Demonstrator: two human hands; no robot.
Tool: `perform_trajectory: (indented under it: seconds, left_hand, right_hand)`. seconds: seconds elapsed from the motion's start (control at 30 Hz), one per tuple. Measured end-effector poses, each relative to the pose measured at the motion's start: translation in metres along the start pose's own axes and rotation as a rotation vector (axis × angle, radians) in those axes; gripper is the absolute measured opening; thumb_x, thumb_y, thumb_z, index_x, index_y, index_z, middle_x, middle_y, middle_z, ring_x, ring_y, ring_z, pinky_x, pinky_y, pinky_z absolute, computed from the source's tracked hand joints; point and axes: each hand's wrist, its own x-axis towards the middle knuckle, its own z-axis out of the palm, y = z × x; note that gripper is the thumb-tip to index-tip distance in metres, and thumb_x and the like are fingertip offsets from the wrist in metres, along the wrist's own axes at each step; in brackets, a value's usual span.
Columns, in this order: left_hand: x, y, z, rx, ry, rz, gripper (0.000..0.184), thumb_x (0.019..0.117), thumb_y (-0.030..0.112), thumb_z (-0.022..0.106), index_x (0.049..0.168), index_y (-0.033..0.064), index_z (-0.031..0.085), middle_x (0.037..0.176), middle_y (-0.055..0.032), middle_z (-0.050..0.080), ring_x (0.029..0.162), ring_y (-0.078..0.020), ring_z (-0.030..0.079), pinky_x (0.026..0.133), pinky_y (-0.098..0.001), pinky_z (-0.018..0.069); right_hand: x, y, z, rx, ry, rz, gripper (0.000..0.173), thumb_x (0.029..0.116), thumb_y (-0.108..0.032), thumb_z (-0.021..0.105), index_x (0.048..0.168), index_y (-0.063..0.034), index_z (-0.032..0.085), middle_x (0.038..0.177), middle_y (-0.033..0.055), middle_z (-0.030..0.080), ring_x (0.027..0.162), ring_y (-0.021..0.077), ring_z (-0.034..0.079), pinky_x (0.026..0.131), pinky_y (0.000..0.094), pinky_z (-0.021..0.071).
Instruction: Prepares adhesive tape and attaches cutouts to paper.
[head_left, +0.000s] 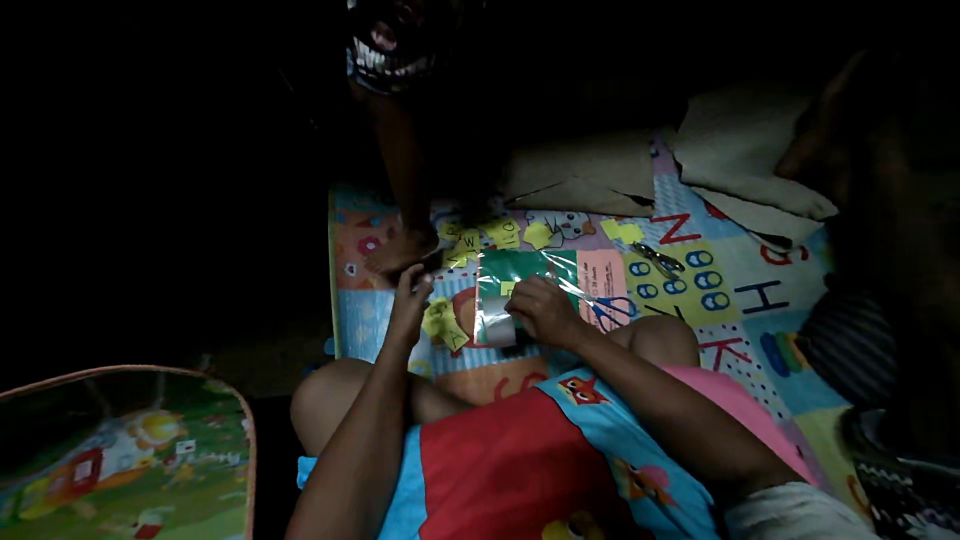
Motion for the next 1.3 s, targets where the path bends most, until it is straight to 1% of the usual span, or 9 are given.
perform_trajectory:
  seconds: [0.1,0.2,0.3,0.43,0.63,0.73,0.8,1.13,1.3]
  left_hand:
    - [-0.010,0.011,0.017,0.153,-0.269,0.177,0.063,0.0923,0.003,0.066,0.149,0.0010,0.040,0.151,-0.0204,0.045,0.135,-0.0342,0.048,0.103,-0.0526,0.0461]
    - [-0.011,0.014,0.048,0.311,-0.513,0.197,0.084,0.0809,0.006,0.082,0.153,0.0024,0.038,0.156,-0.0214,0.040,0.139,-0.0383,0.043,0.107,-0.0563,0.0425]
    - [-0.012,0.008,0.073,0.393,-0.581,0.252,0.099,0.0737,0.012,0.090,0.155,0.0005,0.035,0.158,-0.0251,0.037,0.144,-0.0406,0.037,0.116,-0.0548,0.0351]
    - [-0.010,0.005,0.089,0.363,-0.516,0.322,0.099,0.0698,0.011,0.093,0.152,-0.0022,0.040,0.153,-0.0257,0.043,0.144,-0.0388,0.039,0.117,-0.0529,0.0348]
    - [-0.018,0.005,0.086,0.242,-0.494,0.313,0.068,0.0834,0.007,0.080,0.143,-0.0053,0.049,0.146,-0.0240,0.050,0.136,-0.0327,0.049,0.111,-0.0492,0.0425]
    - [-0.025,0.002,0.089,0.242,-0.513,0.203,0.068,0.0877,0.013,0.077,0.146,-0.0046,0.046,0.151,-0.0239,0.045,0.134,-0.0326,0.051,0.108,-0.0469,0.0468]
    - [-0.027,-0.001,0.091,0.257,-0.527,0.191,0.062,0.0887,0.014,0.075,0.141,-0.0067,0.050,0.142,-0.0259,0.051,0.124,-0.0323,0.058,0.102,-0.0450,0.0510]
    - [-0.029,-0.017,0.092,0.389,-0.762,-0.113,0.051,0.1031,0.028,0.059,0.143,-0.0029,0.050,0.131,-0.0265,0.059,0.119,-0.0314,0.061,0.104,-0.0469,0.0477]
    - [-0.035,-0.017,0.095,0.586,-0.869,-0.151,0.051,0.1117,0.033,0.039,0.130,-0.0098,0.059,0.130,-0.0304,0.059,0.125,-0.0394,0.056,0.110,-0.0554,0.0390]
  right_hand:
    - [0.001,0.007,-0.008,-0.026,-0.056,-0.015,0.007,0.0885,-0.006,0.072,0.090,-0.0012,0.077,0.091,0.0163,0.070,0.094,0.0389,0.067,0.080,0.0573,0.0521]
    - [0.000,0.011,-0.020,-0.061,-0.166,0.011,0.007,0.0899,-0.008,0.074,0.090,-0.0014,0.076,0.092,0.0168,0.069,0.096,0.0387,0.065,0.084,0.0569,0.0511]
    - [-0.003,0.015,-0.027,-0.072,-0.146,0.019,0.007,0.0870,-0.008,0.078,0.087,-0.0018,0.077,0.088,0.0164,0.070,0.092,0.0382,0.066,0.079,0.0552,0.0522]
    - [-0.003,0.017,-0.033,-0.081,-0.025,-0.024,0.005,0.0854,-0.010,0.079,0.086,-0.0051,0.077,0.085,0.0130,0.070,0.088,0.0354,0.067,0.075,0.0533,0.0524]
    - [0.002,0.012,-0.048,-0.048,0.038,0.044,0.007,0.0873,-0.009,0.077,0.086,-0.0016,0.077,0.085,0.0151,0.071,0.089,0.0369,0.068,0.079,0.0546,0.0530]
    - [0.003,0.012,-0.049,-0.023,-0.013,0.104,0.008,0.0885,-0.008,0.076,0.087,0.0000,0.076,0.087,0.0174,0.071,0.092,0.0393,0.067,0.080,0.0562,0.0517]
    - [0.003,0.014,-0.047,-0.002,-0.072,0.128,0.007,0.0892,-0.007,0.075,0.088,-0.0001,0.076,0.088,0.0174,0.072,0.093,0.0390,0.067,0.083,0.0567,0.0520]
    - [0.001,0.027,-0.032,0.050,-0.391,0.241,0.014,0.0948,-0.012,0.072,0.092,0.0005,0.076,0.094,0.0189,0.073,0.101,0.0411,0.067,0.095,0.0620,0.0469]
    - [0.005,0.019,-0.039,0.094,-0.450,0.290,0.014,0.0957,-0.011,0.071,0.096,0.0014,0.077,0.100,0.0198,0.073,0.106,0.0410,0.065,0.097,0.0611,0.0464]
